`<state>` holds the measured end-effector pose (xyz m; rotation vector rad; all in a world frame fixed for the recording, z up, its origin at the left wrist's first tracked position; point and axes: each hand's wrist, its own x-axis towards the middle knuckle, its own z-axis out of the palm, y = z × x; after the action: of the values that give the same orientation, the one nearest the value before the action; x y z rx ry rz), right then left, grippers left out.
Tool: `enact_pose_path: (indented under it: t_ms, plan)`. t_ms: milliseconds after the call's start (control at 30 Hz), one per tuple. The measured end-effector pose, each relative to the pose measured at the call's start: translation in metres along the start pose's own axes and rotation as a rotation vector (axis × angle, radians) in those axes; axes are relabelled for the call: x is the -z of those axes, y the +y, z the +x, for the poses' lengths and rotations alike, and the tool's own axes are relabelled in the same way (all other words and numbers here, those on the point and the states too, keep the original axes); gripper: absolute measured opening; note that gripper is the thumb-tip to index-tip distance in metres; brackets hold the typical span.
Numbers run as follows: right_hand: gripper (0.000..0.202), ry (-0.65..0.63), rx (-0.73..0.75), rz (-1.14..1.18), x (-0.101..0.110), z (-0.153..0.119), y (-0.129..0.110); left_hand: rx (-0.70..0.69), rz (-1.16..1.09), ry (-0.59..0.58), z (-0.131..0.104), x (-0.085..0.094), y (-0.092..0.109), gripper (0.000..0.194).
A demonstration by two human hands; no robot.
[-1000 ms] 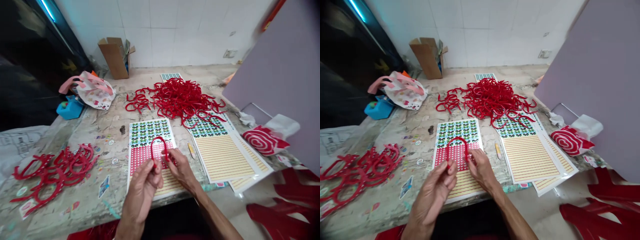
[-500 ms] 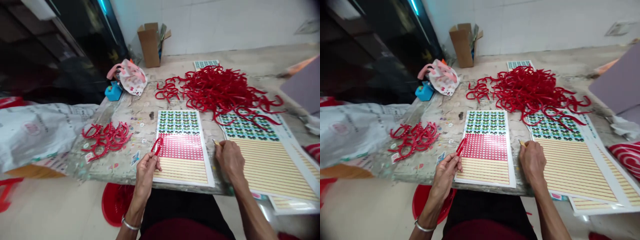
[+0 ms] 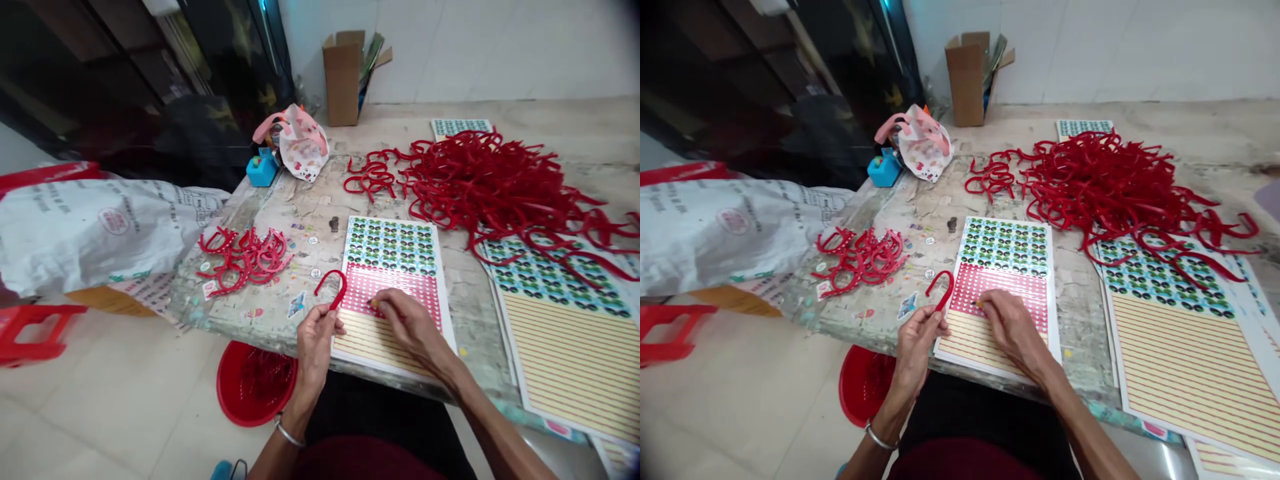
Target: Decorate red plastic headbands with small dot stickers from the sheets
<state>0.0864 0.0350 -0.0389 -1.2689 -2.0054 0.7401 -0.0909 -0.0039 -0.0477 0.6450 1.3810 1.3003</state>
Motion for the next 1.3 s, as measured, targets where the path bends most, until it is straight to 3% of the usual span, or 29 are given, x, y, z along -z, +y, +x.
enact_pose_path:
  t_ms: [167,467,767,1100,1200,1300]
  plan:
    - [0.015,-0.12,0.137,-0.252,-0.022,0.02,-0.005,0.029,-0.019,-0.019,-0.003,-0.001,-0.004,0.024]
    - [0.016,-0.126,0.253,-0.365,-0.026,0.024,0.0,0.054,-0.032,-0.041,-0.001,-0.005,0.0,0.025]
    - [0.02,-0.177,0.297,-0.397,-0.027,0.025,0.004,0.043,-0.025,-0.032,0.0,-0.009,-0.008,0.029]
    - [0.012,-0.125,0.22,-0.161,-0.032,0.025,0.004,0.03,0.001,-0.038,0.003,-0.008,-0.011,0.029]
    - [0.013,-0.026,0.068,0.108,-0.024,0.024,0.004,0.017,0.032,-0.025,0.003,-0.011,-0.011,0.029]
    - [0.013,0.202,-0.126,0.405,0.01,0.021,0.01,0.01,0.068,0.011,0.002,-0.014,-0.01,0.029]
